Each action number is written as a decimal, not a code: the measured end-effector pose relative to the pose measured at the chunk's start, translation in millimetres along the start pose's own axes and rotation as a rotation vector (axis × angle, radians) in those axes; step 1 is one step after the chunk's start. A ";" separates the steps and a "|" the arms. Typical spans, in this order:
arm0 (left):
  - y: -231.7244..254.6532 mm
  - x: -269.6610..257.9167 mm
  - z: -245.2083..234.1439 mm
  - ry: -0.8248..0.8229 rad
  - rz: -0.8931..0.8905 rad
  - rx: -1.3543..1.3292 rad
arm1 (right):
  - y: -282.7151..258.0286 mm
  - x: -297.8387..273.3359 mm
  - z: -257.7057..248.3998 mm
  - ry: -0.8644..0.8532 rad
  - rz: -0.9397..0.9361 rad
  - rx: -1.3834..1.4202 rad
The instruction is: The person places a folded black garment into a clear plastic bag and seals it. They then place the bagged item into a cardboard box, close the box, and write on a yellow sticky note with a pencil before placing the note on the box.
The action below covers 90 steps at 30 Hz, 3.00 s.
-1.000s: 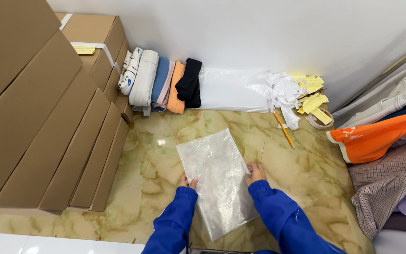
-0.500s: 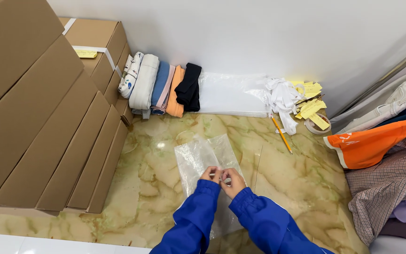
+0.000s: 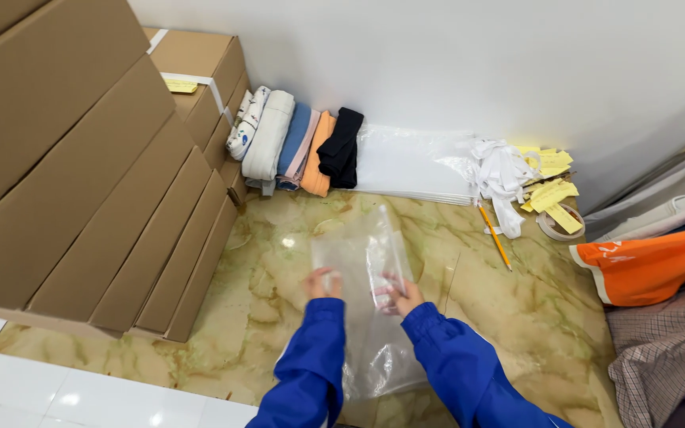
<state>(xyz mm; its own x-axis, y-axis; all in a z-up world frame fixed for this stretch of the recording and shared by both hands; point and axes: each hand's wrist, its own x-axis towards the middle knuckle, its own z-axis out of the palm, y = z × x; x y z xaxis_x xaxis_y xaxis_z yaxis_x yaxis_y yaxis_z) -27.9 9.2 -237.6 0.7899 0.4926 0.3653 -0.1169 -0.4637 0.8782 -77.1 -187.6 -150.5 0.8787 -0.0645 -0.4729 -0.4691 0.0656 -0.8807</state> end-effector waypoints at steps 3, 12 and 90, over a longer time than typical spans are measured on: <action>-11.4 26.5 -40.3 -0.174 -0.763 -0.226 | 52.0 93.3 -64.5 0.168 -0.186 0.042; 22.2 -54.2 31.0 -1.061 -0.751 0.205 | 169.2 88.7 -361.7 0.739 0.192 -0.431; 92.2 124.3 -17.9 -0.706 -0.136 -0.346 | -107.4 85.9 58.2 -0.200 -0.873 -0.693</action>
<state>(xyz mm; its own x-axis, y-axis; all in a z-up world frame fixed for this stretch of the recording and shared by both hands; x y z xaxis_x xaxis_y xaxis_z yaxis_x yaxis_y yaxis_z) 48.8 40.8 -105.7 0.9918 -0.1082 0.0684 -0.0814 -0.1211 0.9893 53.8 -142.1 -95.0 0.8987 0.3464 0.2689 0.4185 -0.4942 -0.7620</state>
